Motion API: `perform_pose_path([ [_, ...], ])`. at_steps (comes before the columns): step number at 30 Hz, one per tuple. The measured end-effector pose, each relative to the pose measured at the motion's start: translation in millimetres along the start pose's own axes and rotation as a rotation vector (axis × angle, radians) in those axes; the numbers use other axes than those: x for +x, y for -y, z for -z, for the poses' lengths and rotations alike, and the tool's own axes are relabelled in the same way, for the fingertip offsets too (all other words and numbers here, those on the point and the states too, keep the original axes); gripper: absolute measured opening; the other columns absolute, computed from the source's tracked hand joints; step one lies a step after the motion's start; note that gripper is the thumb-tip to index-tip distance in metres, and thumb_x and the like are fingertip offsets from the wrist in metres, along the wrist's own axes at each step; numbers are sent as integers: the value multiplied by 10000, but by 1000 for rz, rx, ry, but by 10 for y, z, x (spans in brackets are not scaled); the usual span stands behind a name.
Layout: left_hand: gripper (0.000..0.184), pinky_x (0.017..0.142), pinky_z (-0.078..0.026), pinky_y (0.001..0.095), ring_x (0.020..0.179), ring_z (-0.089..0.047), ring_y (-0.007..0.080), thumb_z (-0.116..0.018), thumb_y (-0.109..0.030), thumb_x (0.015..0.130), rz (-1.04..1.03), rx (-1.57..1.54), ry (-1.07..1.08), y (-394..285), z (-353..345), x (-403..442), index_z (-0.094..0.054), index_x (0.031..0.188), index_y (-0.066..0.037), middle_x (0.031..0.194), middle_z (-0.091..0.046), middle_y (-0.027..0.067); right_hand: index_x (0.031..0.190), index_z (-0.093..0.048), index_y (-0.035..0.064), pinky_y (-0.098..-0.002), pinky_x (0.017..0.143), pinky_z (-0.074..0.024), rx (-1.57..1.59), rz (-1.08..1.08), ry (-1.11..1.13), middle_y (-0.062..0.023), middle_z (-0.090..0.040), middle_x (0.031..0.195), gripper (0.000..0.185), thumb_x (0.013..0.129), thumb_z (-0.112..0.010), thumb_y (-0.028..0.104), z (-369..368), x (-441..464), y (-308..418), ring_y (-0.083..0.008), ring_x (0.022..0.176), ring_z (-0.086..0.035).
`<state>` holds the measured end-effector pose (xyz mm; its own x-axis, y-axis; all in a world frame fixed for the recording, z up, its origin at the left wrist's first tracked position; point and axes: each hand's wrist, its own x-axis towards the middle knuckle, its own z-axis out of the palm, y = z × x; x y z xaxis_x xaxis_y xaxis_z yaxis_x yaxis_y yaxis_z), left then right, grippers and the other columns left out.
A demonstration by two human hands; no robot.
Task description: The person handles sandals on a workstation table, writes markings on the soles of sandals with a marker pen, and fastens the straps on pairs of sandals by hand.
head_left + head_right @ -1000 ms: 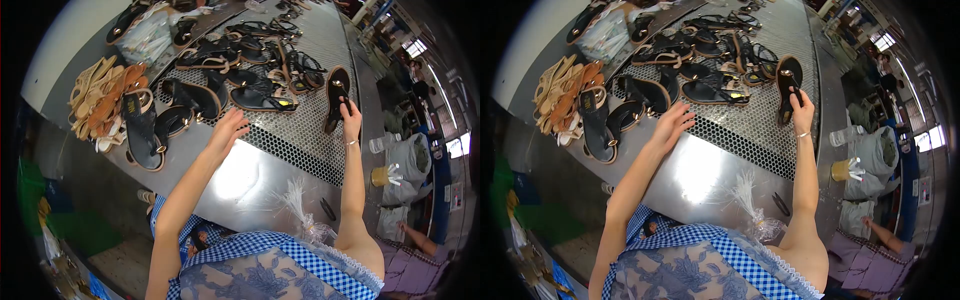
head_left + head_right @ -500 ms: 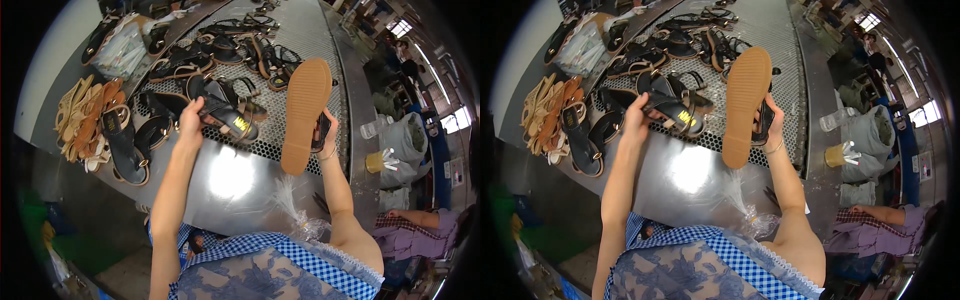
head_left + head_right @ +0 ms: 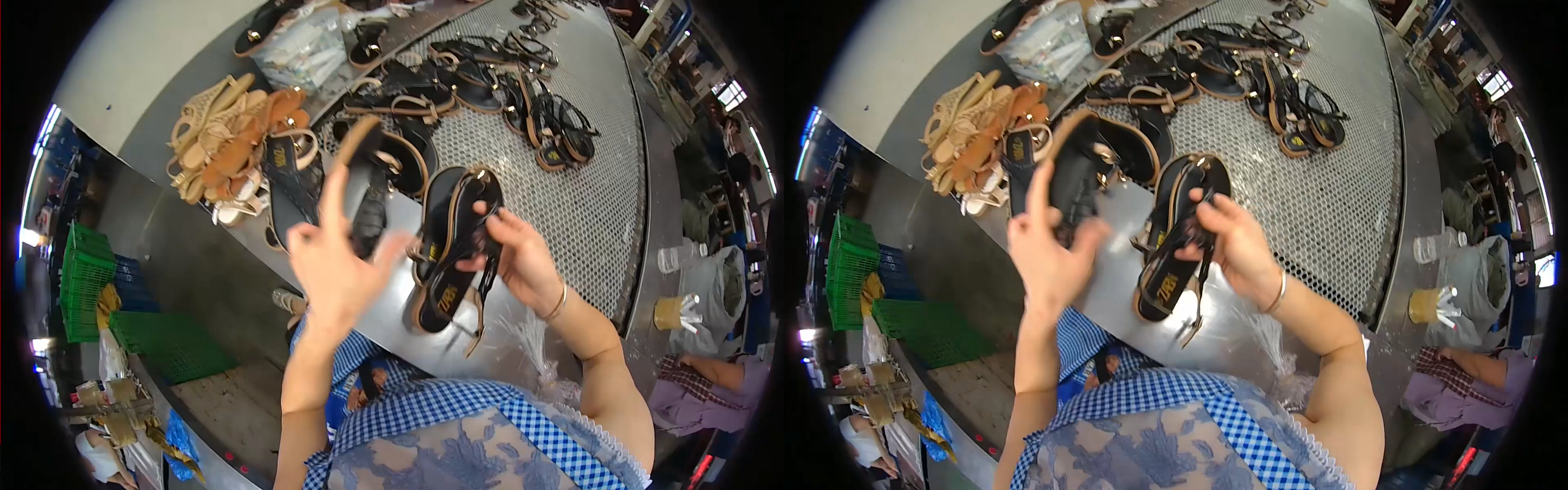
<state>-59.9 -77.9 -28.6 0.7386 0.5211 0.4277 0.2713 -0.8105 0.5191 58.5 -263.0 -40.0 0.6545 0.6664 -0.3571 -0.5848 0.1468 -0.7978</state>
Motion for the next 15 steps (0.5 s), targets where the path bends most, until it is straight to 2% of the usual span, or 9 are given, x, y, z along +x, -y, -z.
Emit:
perform_pose_path([
  [3,1080,773,-306,331,666,-596,213,-785,-478,464,-247,-19,352,-63,-130,-103,-279,1334,-86,694,-624,84,1087,-492,41,-251,673,-482,-103,-32,150,-39,-588,875,216,882,-468,105,-325,36,-159,-105,734,-564],
  [5,822,766,-318,333,616,-586,235,-762,-362,548,-208,-42,423,-13,-104,-157,-424,1246,-91,693,-630,84,1086,-514,31,-226,693,-463,-183,-32,277,-39,-596,904,222,869,-484,71,-410,95,-210,-95,768,-564],
  [7,446,700,-370,343,575,-564,262,-699,-158,596,-318,-189,379,159,-45,-256,-587,1018,-68,692,-627,83,1096,-541,17,-235,704,-475,-416,-95,534,-62,-629,870,240,869,-501,81,-354,126,7,-101,766,-591],
  [9,238,629,-420,291,579,-570,204,-582,13,579,-79,-358,230,222,257,-395,-617,811,-26,677,-608,89,1044,-582,2,-250,679,-488,-834,183,685,-70,-641,824,215,859,-522,95,-265,82,448,-106,753,-599],
  [10,237,608,-440,245,608,-557,137,-549,63,553,182,-549,151,301,441,-520,-595,777,1,683,-591,58,944,-629,-8,-258,653,-491,-914,537,583,-83,-638,790,164,840,-537,79,-135,276,533,-140,727,-605],
  [11,288,655,-437,220,680,-545,114,-532,69,544,313,-557,90,536,639,-673,-586,822,14,721,-570,35,1012,-604,-9,-258,653,-491,-883,485,317,-91,-642,886,223,810,-580,82,-48,533,603,-130,769,-598],
  [12,287,643,-447,242,675,-540,133,-557,39,604,410,-627,-78,866,779,-884,-567,889,15,785,-564,33,1128,-536,-2,-298,713,-493,-1047,558,38,-142,-597,1058,404,774,-640,162,-85,756,657,-169,861,-586],
  [14,235,621,-459,292,724,-536,158,-534,-139,777,801,-679,-699,927,1195,-1051,-548,987,-33,849,-559,42,1241,-428,27,-360,915,-406,-1365,604,-69,-192,-494,1207,628,726,-675,287,150,1403,361,-286,1119,-486],
  [15,344,630,-484,306,789,-562,184,-497,-255,805,717,-751,-936,1569,1425,-1407,-540,1070,-39,908,-576,84,1314,-313,47,-386,984,-330,-1398,588,51,-237,-356,1312,838,659,-710,387,230,1707,238,-347,1220,-356],
])
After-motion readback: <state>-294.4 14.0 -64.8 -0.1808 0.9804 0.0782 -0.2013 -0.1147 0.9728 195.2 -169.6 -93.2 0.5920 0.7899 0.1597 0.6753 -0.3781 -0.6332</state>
